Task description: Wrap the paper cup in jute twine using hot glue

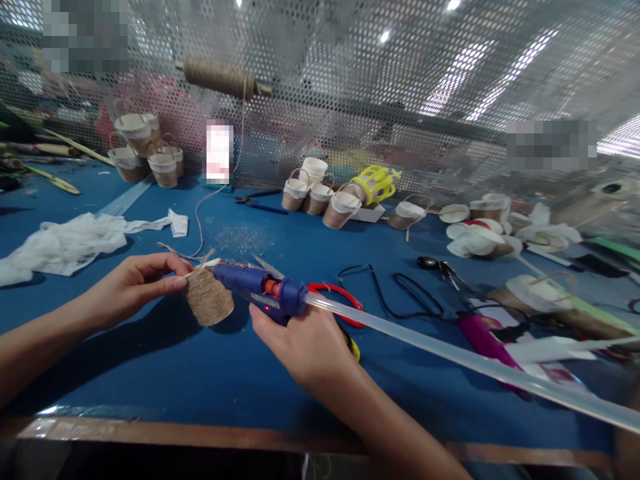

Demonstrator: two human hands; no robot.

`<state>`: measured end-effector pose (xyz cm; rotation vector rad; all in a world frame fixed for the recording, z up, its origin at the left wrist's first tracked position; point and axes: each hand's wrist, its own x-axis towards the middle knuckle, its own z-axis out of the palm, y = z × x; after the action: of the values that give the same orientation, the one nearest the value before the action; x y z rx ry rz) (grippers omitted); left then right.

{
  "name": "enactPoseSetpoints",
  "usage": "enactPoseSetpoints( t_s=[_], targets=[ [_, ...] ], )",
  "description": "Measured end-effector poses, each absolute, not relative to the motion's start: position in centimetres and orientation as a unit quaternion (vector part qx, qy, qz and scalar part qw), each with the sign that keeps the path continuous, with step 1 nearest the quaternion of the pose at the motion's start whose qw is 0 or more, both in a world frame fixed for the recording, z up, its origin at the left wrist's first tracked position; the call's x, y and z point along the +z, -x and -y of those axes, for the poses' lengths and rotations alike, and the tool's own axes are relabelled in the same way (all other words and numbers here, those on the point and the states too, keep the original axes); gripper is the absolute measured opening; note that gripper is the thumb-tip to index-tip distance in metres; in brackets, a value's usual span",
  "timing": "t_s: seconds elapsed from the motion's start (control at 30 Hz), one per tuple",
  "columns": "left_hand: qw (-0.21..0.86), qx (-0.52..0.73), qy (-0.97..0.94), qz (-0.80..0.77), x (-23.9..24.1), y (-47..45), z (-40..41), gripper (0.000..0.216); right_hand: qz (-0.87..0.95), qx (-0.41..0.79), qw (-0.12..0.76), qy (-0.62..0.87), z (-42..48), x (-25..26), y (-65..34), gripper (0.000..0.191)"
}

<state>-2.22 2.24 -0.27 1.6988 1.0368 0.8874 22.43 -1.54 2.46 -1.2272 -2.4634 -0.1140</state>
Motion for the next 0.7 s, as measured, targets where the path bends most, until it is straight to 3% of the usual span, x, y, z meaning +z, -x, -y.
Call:
enactPoseSetpoints(
  t_s=[0.27,0.7],
  targets=[
    [0.462,0.359,-0.687,-0.432,-0.3,2.1,-2.2,0.018,0.912,-0.272,0.131,0.279,1.6,2.5,-22.7,0.034],
    [0.444,0.350,-0.700,-0.436,-0.1,2.1,-2.1,0.017,0.893,-0.110,0.178,0.399,1.7,1.3,-22.2,0.029]
  ],
)
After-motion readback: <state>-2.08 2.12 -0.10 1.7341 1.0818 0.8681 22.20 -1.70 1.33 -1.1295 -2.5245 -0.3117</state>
